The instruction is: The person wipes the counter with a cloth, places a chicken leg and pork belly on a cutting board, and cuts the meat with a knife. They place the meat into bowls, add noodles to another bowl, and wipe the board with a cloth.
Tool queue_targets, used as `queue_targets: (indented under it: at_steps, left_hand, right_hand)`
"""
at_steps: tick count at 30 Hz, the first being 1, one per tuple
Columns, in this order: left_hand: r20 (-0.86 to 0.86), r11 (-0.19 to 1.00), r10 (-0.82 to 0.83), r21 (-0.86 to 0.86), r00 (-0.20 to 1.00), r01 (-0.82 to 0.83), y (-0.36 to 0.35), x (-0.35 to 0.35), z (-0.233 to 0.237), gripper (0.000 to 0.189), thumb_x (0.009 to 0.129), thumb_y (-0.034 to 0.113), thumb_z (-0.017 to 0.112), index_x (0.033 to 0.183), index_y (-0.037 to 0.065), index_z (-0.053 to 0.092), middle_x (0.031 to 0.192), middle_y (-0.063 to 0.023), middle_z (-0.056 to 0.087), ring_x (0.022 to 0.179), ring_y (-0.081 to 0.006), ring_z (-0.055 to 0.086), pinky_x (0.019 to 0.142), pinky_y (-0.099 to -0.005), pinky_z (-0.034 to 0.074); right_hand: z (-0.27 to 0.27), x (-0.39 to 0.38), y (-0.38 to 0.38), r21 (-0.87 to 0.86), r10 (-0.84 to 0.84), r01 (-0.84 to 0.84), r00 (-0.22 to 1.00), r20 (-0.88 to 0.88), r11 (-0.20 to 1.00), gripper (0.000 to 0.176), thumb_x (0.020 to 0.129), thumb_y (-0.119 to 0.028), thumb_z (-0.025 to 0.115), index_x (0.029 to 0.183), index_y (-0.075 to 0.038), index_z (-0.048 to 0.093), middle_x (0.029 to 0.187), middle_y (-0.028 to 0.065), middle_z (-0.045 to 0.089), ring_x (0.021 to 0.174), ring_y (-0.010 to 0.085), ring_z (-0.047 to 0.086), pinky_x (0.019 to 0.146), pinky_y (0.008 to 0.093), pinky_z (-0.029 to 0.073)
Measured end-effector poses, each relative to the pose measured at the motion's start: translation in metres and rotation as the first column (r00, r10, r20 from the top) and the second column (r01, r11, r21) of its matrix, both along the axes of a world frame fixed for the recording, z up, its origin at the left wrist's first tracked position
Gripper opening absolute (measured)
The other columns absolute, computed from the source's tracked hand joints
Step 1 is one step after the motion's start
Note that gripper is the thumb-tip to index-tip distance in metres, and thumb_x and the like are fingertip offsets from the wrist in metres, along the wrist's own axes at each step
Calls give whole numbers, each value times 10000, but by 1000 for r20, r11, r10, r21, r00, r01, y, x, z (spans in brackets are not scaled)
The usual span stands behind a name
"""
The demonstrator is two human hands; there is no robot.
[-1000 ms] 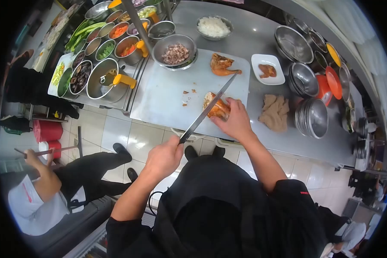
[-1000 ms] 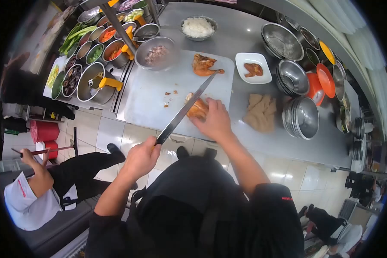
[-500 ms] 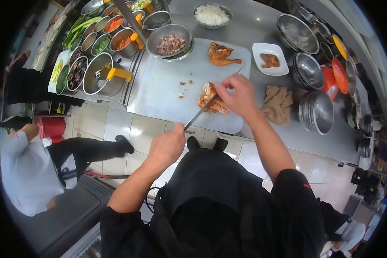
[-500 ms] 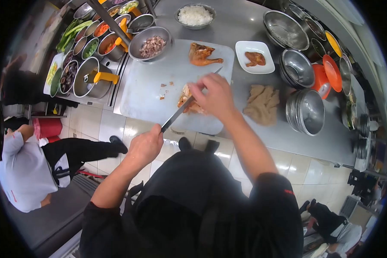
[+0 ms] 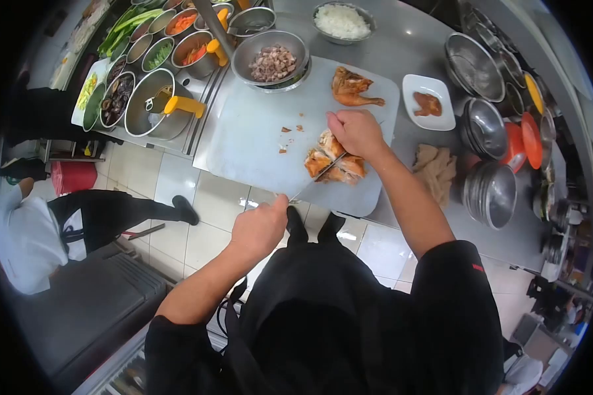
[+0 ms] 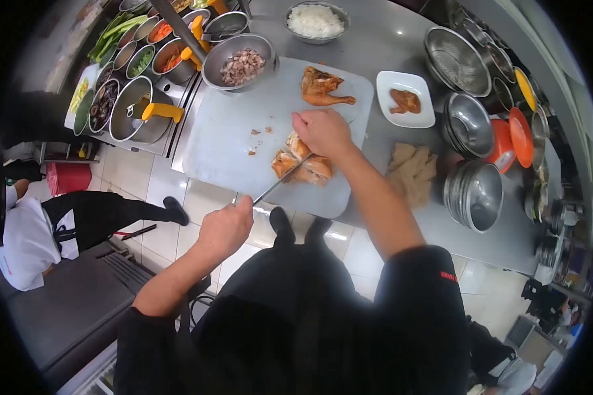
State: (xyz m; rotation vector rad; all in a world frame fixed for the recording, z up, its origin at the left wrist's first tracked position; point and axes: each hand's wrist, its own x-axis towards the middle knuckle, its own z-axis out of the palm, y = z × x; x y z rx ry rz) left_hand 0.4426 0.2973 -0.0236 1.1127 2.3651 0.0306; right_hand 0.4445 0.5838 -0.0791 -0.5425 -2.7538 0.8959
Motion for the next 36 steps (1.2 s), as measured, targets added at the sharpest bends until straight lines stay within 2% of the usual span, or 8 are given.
queue_targets:
  at_steps: [9, 12, 15, 16, 21, 22, 25, 36]
  left_hand:
    - [-16, 1000, -16, -7, 1000, 15, 0, 1, 16, 119, 904, 122, 516, 1007, 63, 516, 892, -239, 669, 765, -432, 684, 672, -531, 543]
    - [-82, 989, -10, 145, 997, 21, -13, 0, 22, 156, 940, 207, 552, 975, 56, 535, 809, -210, 676, 734, -406, 682, 654, -540, 529]
    - [37, 949, 77, 305, 996, -85, -51, -8, 28, 165, 947, 197, 542, 1000, 43, 522, 812, -262, 650, 761, -482, 649, 681, -547, 520]
    - [183, 942, 153, 271, 971, -199, -66, -14, 25, 174, 958, 210, 541, 999, 42, 522, 776, -237, 640, 718, -447, 650, 647, -526, 520]
    - [783, 772, 443, -85, 437, -630, -116, -30, -28, 190, 1002, 239, 520, 1005, 50, 527, 660, -85, 552, 515, -214, 576, 477, -366, 490]
    - [841, 760, 419, -118, 342, -640, -110, -26, -26, 176, 1012, 227, 510, 1014, 51, 527, 664, -25, 495, 485, -115, 488, 433, -281, 444]
    - [903, 814, 364, -189, 228, -550, -91, -9, -38, 170, 1009, 215, 534, 1052, 54, 505, 665, -36, 505, 466, -132, 485, 433, -291, 445]
    - [904, 938, 124, 28, 409, -347, 45, -3, 19, 229, 996, 243, 504, 1047, 20, 504, 657, -45, 517, 447, -141, 497, 466, -297, 450]
  right_hand:
    - [-3, 23, -1, -33, -18, 14, 994, -104, 999, 345, 942, -322, 619, 734, -49, 657, 727, 166, 650, 708, 362, 622, 670, 438, 505]
    - [20, 24, -5, -155, -222, 165, 824, -520, 974, 220, 934, -232, 646, 838, -34, 648, 829, 146, 665, 760, 318, 629, 718, 399, 512]
    - [57, 48, -9, -235, -298, 186, 678, -672, 954, 179, 931, -191, 652, 937, -14, 625, 943, 138, 664, 811, 283, 634, 765, 383, 514]
    - [56, 61, -12, -283, -350, 224, 755, -554, 932, 264, 958, -256, 626, 1029, -2, 622, 1042, 161, 654, 920, 307, 632, 856, 411, 500]
    - [-28, 66, -58, 177, -379, 390, 921, -94, 904, 549, 945, -467, 587, 1293, -43, 560, 1249, 213, 533, 1131, 364, 514, 972, 477, 415]
    - [-23, 61, -73, 178, -376, 383, 924, -72, 906, 598, 920, -497, 600, 1318, -54, 550, 1270, 208, 515, 1153, 372, 490, 976, 487, 406]
    - [-1, 57, -107, 217, -302, 306, 952, -52, 927, 630, 855, -498, 664, 1324, -90, 565, 1322, 181, 475, 1190, 370, 450, 967, 501, 401]
    - [17, 77, 21, 230, -229, 339, 888, -400, 912, 410, 789, -343, 741, 1138, -135, 688, 1097, 136, 587, 1015, 365, 542, 890, 479, 477]
